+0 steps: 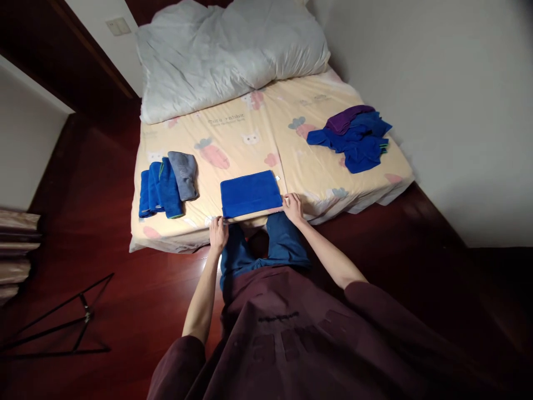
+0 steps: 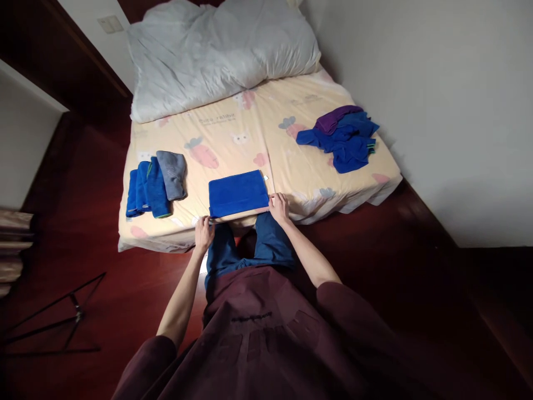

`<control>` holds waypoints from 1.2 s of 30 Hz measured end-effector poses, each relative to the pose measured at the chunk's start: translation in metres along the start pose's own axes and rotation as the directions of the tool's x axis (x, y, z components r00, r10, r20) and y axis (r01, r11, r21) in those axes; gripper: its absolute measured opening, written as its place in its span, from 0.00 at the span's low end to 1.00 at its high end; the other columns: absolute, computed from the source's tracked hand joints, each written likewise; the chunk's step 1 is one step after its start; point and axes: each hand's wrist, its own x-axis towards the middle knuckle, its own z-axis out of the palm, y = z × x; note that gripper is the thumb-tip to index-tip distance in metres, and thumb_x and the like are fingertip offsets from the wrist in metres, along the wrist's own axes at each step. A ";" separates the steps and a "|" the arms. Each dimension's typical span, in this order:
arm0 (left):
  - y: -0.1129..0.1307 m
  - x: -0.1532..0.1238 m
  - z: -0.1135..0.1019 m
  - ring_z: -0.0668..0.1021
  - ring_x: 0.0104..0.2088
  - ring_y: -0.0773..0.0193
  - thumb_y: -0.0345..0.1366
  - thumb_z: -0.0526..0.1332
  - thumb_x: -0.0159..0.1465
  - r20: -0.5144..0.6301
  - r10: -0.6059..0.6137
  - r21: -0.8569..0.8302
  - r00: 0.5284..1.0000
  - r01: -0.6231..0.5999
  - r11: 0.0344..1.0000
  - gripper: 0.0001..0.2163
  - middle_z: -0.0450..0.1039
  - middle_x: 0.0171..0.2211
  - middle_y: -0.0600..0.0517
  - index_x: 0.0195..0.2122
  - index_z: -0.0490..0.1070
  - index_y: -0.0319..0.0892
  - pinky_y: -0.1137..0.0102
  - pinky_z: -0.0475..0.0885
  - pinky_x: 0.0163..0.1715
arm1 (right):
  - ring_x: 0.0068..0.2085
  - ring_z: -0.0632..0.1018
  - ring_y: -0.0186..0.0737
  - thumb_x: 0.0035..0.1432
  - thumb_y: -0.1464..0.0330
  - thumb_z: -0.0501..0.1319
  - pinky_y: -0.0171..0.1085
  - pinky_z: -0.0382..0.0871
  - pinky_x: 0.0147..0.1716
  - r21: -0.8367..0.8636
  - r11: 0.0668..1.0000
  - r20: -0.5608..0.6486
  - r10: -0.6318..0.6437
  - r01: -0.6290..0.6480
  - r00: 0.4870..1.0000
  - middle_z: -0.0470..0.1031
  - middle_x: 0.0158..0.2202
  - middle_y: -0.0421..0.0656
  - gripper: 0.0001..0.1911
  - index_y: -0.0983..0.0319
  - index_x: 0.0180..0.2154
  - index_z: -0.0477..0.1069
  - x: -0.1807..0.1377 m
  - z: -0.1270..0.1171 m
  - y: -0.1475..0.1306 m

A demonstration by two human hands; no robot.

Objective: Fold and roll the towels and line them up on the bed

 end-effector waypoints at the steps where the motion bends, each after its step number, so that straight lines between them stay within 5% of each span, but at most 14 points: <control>1: 0.001 -0.004 -0.001 0.71 0.63 0.46 0.35 0.54 0.71 0.019 0.061 0.005 0.998 -0.061 0.998 0.18 0.68 0.62 0.36 0.61 0.68 0.40 0.52 0.68 0.62 | 0.58 0.74 0.49 0.67 0.69 0.53 0.48 0.66 0.61 0.006 0.993 0.041 -0.122 0.122 0.992 0.77 0.54 0.51 0.16 0.61 0.50 0.76 -0.003 -0.001 0.000; 3: 0.005 -0.005 -0.001 0.64 0.69 0.48 0.34 0.53 0.71 0.063 0.171 0.006 0.983 -0.172 0.985 0.22 0.61 0.69 0.40 0.66 0.64 0.40 0.53 0.63 0.67 | 0.66 0.69 0.47 0.68 0.70 0.52 0.49 0.61 0.67 0.018 0.949 0.167 -0.313 0.314 0.935 0.72 0.64 0.49 0.22 0.61 0.59 0.73 -0.007 0.001 -0.002; 5: 0.013 0.005 0.004 0.57 0.73 0.49 0.32 0.52 0.71 0.112 0.238 0.011 0.965 -0.241 0.971 0.25 0.55 0.73 0.42 0.69 0.60 0.39 0.53 0.59 0.71 | 0.71 0.64 0.47 0.67 0.72 0.52 0.51 0.57 0.70 -0.001 0.920 0.281 -0.375 0.391 0.883 0.66 0.69 0.47 0.26 0.62 0.64 0.69 -0.009 0.008 -0.005; 13: 0.031 0.043 0.024 0.55 0.74 0.45 0.27 0.51 0.66 0.236 0.140 0.134 0.962 -0.175 0.975 0.31 0.54 0.73 0.37 0.72 0.57 0.32 0.49 0.53 0.72 | 0.70 0.65 0.48 0.64 0.71 0.58 0.50 0.62 0.68 -0.173 0.951 0.362 -0.181 0.256 0.915 0.66 0.69 0.51 0.28 0.65 0.65 0.68 0.002 0.028 -0.023; 23: 0.024 0.066 0.013 0.68 0.68 0.49 0.23 0.47 0.67 0.186 0.038 -0.010 0.982 -0.036 0.999 0.27 0.70 0.65 0.41 0.65 0.70 0.45 0.47 0.60 0.68 | 0.66 0.71 0.54 0.60 0.78 0.58 0.54 0.69 0.61 -0.205 0.961 0.434 -0.082 0.187 0.897 0.73 0.63 0.52 0.26 0.59 0.59 0.74 0.029 0.024 -0.036; 31: -0.004 0.029 0.003 0.68 0.68 0.51 0.21 0.51 0.64 0.218 0.164 -0.087 0.962 -0.148 0.985 0.27 0.68 0.66 0.39 0.63 0.71 0.41 0.52 0.61 0.69 | 0.65 0.74 0.49 0.59 0.79 0.57 0.53 0.67 0.64 -0.078 0.954 0.495 -0.216 0.291 0.842 0.73 0.64 0.48 0.28 0.59 0.59 0.75 0.007 -0.002 -0.006; 36: -0.014 0.019 0.010 0.68 0.68 0.56 0.18 0.51 0.58 0.181 0.131 -0.230 0.975 -0.087 0.969 0.32 0.70 0.65 0.44 0.63 0.70 0.41 0.54 0.63 0.69 | 0.63 0.76 0.45 0.56 0.81 0.58 0.49 0.66 0.67 -0.020 0.980 0.456 -0.165 0.196 0.875 0.75 0.61 0.44 0.29 0.59 0.58 0.76 0.004 0.001 0.005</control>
